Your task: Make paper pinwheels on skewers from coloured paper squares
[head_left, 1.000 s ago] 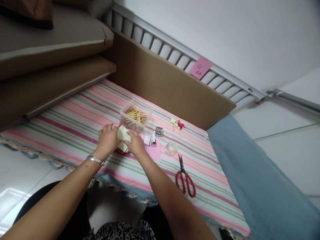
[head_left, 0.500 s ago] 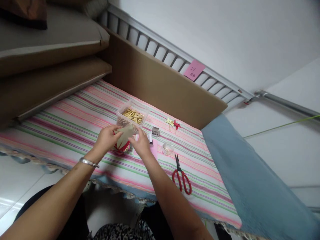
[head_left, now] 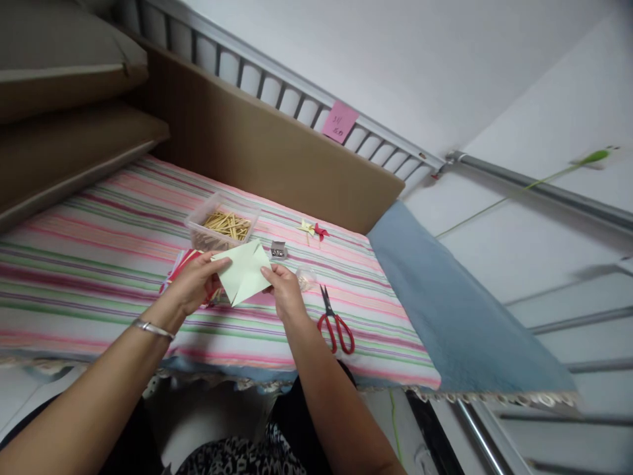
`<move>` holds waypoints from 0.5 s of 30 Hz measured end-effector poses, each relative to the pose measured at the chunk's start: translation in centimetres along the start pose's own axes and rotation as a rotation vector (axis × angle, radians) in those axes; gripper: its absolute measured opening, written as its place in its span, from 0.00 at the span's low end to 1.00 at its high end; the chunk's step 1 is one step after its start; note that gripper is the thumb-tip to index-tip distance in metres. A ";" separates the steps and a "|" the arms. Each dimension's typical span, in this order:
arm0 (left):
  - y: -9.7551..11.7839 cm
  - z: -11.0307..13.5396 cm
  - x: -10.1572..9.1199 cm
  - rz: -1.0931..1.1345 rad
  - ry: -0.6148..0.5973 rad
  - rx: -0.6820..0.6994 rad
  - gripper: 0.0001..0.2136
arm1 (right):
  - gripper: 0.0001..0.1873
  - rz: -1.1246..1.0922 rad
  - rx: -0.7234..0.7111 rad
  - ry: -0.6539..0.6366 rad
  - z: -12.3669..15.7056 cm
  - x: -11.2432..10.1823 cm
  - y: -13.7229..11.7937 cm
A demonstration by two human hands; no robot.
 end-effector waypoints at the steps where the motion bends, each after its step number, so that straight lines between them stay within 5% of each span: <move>1: -0.5 0.0 0.5 0.066 0.005 0.005 0.13 | 0.14 0.001 -0.022 0.036 0.1 -0.2 0.1; 5: -2.4 0.0 2.7 0.209 0.036 0.002 0.09 | 0.14 0.037 -0.096 0.137 0.1 -0.1 0.4; 10: -3.2 -0.2 3.2 0.076 0.096 0.010 0.11 | 0.15 0.218 -0.108 0.136 0.5 0.1 0.7; 12: -3.0 -0.6 2.5 0.025 0.182 0.008 0.10 | 0.14 0.384 -0.080 0.132 1.1 -2.0 0.5; 15: -2.5 -1.1 1.2 0.008 0.247 0.031 0.11 | 0.15 0.705 0.005 0.211 3.5 -7.8 0.1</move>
Point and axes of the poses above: each hand's wrist, its own z-axis away from the middle knuckle, its own x-axis out of the palm, y = z × x, the point moved 1 cm from there along -z, towards the middle knuckle, and after that the axes turned 6 degrees about -y, right-handed, at the moved point
